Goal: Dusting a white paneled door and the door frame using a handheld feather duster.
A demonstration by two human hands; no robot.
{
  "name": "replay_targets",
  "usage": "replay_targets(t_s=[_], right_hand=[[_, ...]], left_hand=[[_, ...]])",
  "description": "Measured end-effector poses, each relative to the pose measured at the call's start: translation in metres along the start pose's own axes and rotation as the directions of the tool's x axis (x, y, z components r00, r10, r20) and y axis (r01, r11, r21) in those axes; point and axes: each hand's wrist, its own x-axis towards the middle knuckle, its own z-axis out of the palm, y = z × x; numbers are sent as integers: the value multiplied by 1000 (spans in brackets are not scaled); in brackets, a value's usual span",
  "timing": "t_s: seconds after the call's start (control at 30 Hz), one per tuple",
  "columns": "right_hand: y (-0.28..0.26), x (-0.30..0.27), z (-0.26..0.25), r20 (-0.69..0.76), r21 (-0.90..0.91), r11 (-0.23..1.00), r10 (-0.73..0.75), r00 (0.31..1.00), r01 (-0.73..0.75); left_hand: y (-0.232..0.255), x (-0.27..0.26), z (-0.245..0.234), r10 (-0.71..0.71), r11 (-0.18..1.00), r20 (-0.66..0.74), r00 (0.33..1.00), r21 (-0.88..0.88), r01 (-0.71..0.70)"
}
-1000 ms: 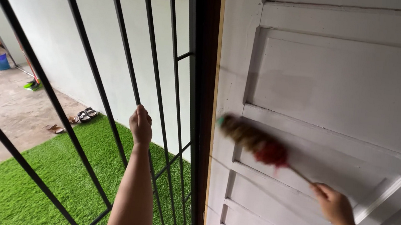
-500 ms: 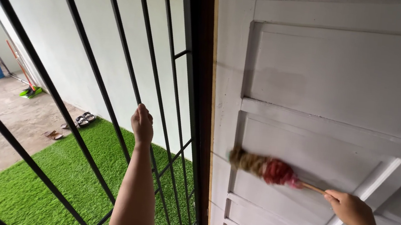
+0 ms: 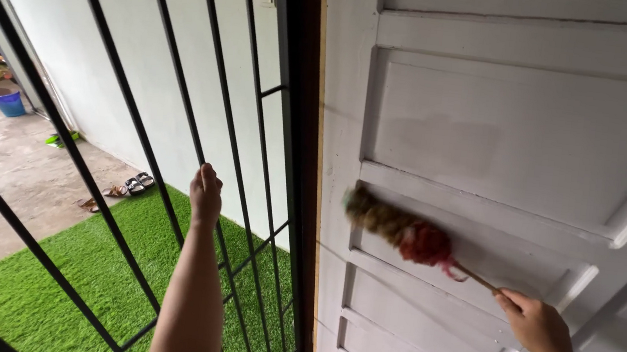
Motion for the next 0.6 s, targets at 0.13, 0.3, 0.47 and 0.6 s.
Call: replay_targets(t_s=[0.13,0.3,0.47,0.6], right_hand=[[-8,-7,-8,-88,-94,989,-119,989,110],[-11,-13,-37,-124,-74,993,-101,987,92],[51,-23,-84,-167,-62,998,-17,986,6],[147,-24,-120,-92,167,982,100,991,-84]], left_hand=[[12,-8,-2,-65,994,-4,998,91,65],[8,-10,-1,-31,950,-102,994,307,61],[-8,-62,34,239,773,-277,931,634,-10],[-16,-153,105,322,406,-236,917,909,92]])
